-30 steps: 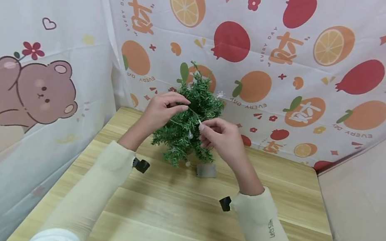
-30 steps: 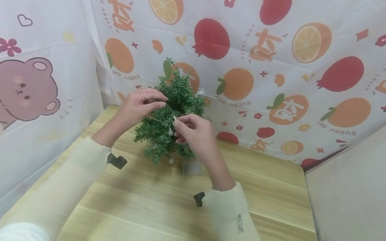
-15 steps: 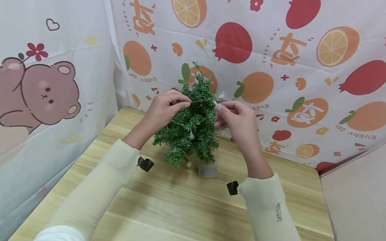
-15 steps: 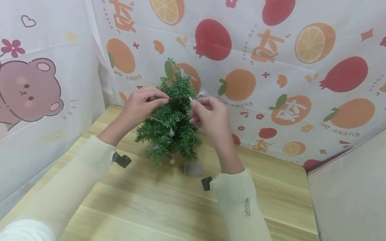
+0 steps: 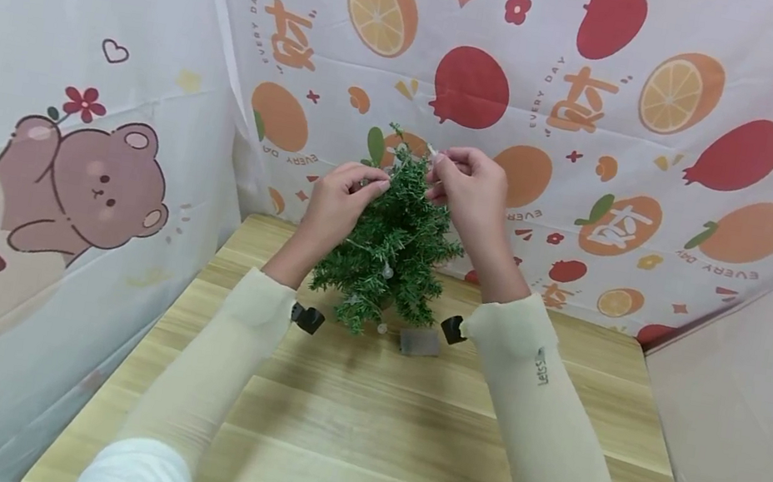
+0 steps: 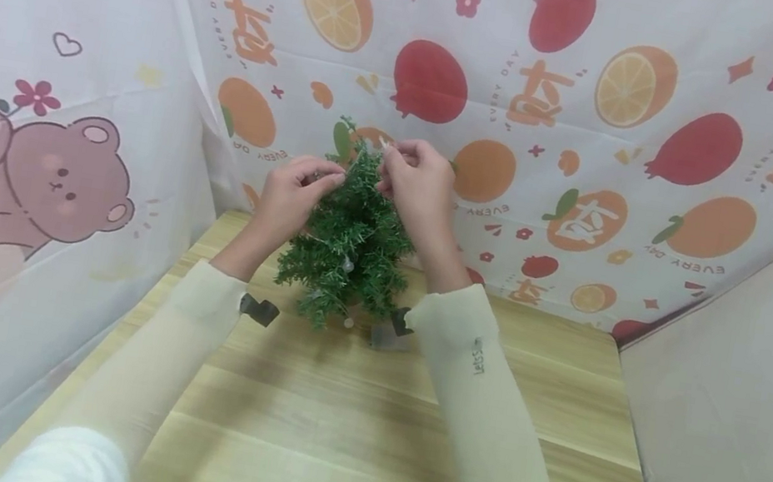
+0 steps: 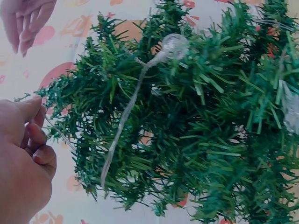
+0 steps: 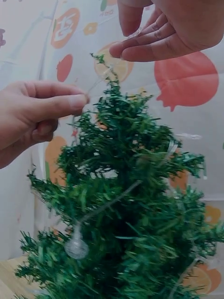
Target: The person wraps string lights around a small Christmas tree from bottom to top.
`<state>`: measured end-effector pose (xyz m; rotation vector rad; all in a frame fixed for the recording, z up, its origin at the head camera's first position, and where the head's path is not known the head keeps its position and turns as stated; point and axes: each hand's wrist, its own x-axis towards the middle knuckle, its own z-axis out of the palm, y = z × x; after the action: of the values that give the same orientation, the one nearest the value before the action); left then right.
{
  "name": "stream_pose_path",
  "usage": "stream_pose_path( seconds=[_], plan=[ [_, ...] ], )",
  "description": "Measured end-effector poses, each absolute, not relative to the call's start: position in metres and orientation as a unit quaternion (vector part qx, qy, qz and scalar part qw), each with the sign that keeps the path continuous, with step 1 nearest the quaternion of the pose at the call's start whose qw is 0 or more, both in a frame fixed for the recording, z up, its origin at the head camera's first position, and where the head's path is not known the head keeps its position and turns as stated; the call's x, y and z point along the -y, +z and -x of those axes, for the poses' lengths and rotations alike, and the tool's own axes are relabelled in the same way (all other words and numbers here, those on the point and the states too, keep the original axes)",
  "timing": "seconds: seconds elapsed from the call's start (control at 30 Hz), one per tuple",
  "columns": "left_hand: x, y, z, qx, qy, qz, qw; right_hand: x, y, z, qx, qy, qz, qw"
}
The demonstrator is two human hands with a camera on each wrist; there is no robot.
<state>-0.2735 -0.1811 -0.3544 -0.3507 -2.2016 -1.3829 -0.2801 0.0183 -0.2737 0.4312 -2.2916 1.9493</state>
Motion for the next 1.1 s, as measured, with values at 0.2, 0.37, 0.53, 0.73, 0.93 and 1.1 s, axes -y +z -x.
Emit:
stream_pose_path(
  seconds=[0.2, 0.37, 0.53, 0.73, 0.93, 1.1],
  plan=[
    [0.176, -0.344, 0.277, 0.804, -0.518, 0.126, 0.262, -0.004, -0.271, 0.282, 0.74, 0.652, -0.149, 0.066],
    [0.171, -0.335, 0.28, 0.798, -0.531, 0.116, 0.261, 0.007, -0.268, 0.284, 0.737, 0.655, -0.154, 0.068],
    [0.17, -0.33, 0.284, 0.783, -0.552, 0.108, 0.265, 0.019, -0.266, 0.284, 0.737, 0.653, -0.161, 0.069],
    [0.171, -0.328, 0.289, 0.768, -0.573, 0.097, 0.269, 0.03, -0.264, 0.282, 0.738, 0.653, -0.165, 0.052],
    [0.172, -0.329, 0.289, 0.758, -0.592, 0.08, 0.262, 0.034, -0.27, 0.282, 0.747, 0.644, -0.161, 0.027],
    [0.172, -0.331, 0.286, 0.775, -0.573, 0.07, 0.258, 0.029, -0.281, 0.281, 0.757, 0.634, -0.155, 0.02]
  ],
)
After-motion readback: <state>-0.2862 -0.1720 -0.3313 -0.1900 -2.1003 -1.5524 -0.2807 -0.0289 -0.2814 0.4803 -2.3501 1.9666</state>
